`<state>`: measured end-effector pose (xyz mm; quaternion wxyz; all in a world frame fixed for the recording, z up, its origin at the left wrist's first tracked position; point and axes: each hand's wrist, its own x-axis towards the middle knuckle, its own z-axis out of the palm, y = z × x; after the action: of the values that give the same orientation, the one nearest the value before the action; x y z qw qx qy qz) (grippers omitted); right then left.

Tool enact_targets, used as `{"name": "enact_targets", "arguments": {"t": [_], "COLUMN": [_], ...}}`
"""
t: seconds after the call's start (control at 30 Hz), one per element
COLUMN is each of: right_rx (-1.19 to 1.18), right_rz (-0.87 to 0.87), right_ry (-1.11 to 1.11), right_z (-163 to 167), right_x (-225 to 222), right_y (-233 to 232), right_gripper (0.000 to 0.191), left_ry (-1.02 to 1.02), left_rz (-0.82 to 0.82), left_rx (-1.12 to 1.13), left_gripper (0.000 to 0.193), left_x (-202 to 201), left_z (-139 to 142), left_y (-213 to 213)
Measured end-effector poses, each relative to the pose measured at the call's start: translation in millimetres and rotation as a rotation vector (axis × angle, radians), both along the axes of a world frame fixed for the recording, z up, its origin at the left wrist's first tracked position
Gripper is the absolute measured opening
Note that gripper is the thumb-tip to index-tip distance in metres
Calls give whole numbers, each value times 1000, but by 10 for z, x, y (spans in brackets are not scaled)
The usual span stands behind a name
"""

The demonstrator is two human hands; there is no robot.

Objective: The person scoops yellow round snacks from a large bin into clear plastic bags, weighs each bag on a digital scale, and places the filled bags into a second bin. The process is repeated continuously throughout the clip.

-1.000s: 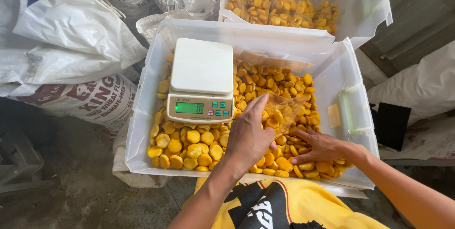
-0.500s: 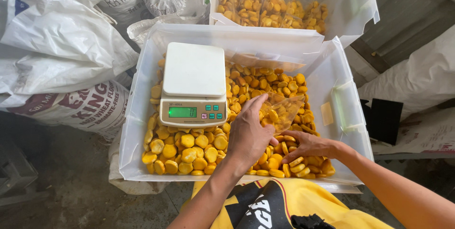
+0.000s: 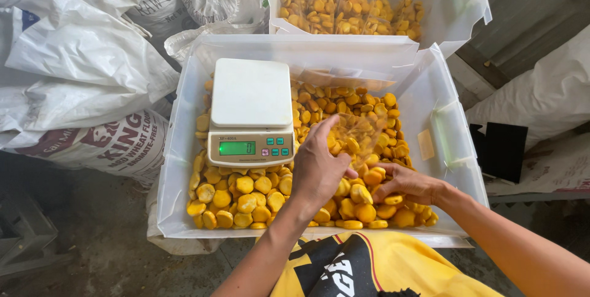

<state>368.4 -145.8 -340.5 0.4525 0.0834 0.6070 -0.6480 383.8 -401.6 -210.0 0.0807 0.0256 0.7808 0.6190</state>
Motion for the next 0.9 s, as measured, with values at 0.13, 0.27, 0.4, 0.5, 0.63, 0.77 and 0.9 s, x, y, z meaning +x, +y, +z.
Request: {"name": "enact_targets", "arguments": {"t": [0.13, 0.27, 0.4, 0.5, 0.63, 0.77, 0.9], "right_rx": [-119, -66, -37, -46, 186, 541, 547], "right_rz": [-84, -86, -235, -295, -292, 1, 58], "right_ry": [-56, 213, 524, 787, 1274, 1409, 1304], "right_z": [171, 737, 1503, 1712, 1509, 1340, 1393], "right_x": [-21, -71, -129, -122, -99, 2, 100], "right_y": [-57, -28, -22, -275, -704, -812, -677], "right_gripper": [55, 56, 53, 47, 43, 25, 37], "left_ry": [31, 2, 272, -26, 46, 197, 285], "left_rz": [1, 17, 39, -20, 23, 135, 65], "left_rx": [-24, 10, -106, 12, 52, -146, -127], "left_gripper": [69, 72, 77, 74, 74, 74, 83], "left_x": [-60, -62, -29, 16, 18, -51, 8], "left_z": [-78, -163, -166, -112, -81, -179, -277], "left_y": [-13, 5, 58, 114, 162, 141, 232]}}
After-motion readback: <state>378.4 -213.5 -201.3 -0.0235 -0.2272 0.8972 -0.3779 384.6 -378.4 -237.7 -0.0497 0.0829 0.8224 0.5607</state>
